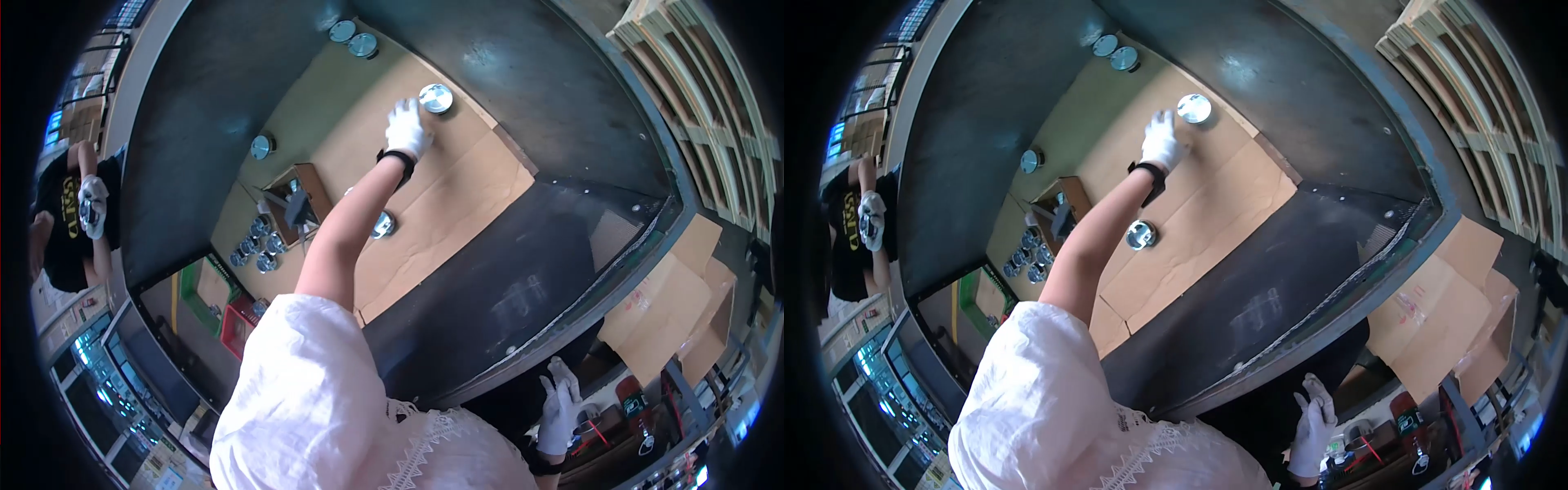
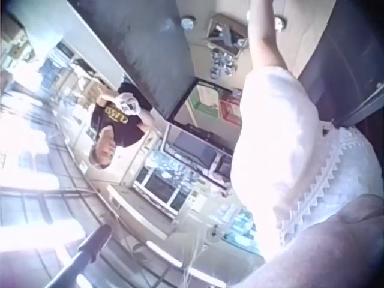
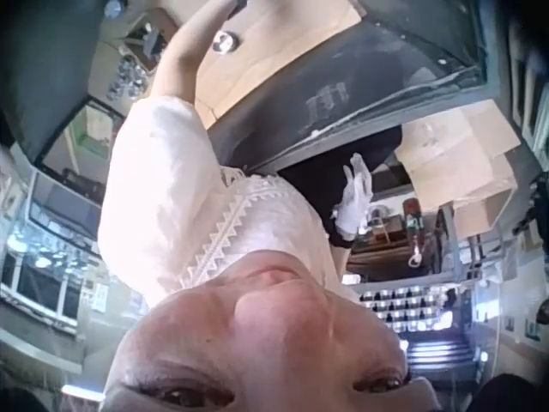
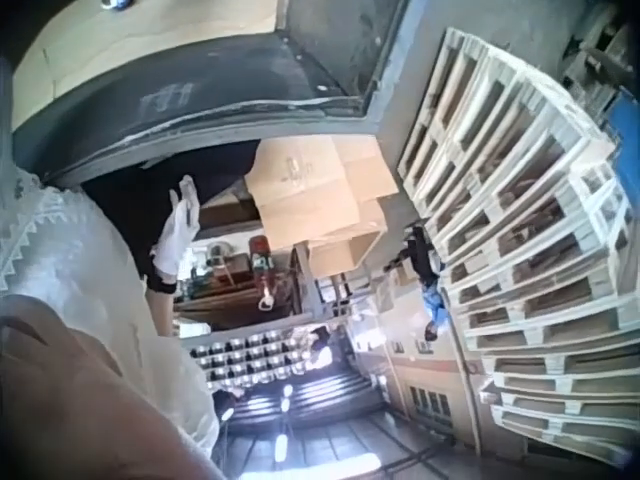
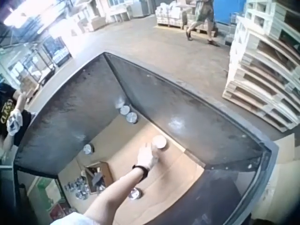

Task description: Sorting and inspecting metal engine pistons and moving them from a bin to a workbench.

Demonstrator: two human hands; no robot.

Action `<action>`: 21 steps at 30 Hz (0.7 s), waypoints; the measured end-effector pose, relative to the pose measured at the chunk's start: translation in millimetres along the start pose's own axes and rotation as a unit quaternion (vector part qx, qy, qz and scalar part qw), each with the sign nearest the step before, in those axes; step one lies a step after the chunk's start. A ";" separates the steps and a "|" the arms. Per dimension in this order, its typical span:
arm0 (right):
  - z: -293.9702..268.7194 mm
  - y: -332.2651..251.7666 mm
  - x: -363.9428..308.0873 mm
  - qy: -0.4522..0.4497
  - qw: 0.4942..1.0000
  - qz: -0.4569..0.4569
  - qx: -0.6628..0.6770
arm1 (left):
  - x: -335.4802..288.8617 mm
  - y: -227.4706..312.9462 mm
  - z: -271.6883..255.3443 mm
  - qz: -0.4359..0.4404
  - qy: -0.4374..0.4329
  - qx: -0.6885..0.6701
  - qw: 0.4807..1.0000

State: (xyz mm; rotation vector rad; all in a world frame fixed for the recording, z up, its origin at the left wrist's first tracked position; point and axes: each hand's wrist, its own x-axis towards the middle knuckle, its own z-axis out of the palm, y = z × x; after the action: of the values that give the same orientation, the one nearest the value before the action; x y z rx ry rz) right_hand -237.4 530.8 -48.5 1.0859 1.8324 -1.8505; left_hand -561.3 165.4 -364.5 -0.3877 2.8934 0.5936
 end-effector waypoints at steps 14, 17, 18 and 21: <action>-19.4 -1.6 -4.0 0.050 0.999 -0.007 -0.009 | -29.8 55.2 -36.4 -0.122 -0.306 -0.490 0.807; -13.5 -9.3 -5.6 -0.031 0.987 -0.145 -0.055 | -108.7 41.6 -129.9 -0.003 -0.331 -0.641 0.693; -11.5 -10.5 -7.8 -0.032 0.975 -0.206 -0.072 | -143.7 77.2 -191.1 -0.110 -0.367 -0.702 0.601; 12.5 -38.3 -33.8 -0.027 0.931 -0.348 -0.103 | -224.8 114.3 -291.9 -0.072 -0.367 -0.693 0.617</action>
State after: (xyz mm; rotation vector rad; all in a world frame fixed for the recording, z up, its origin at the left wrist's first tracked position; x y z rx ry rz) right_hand -245.3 514.3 0.8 0.3078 2.5201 -1.9177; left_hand -410.2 197.7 -11.0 -0.3478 1.1006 2.1838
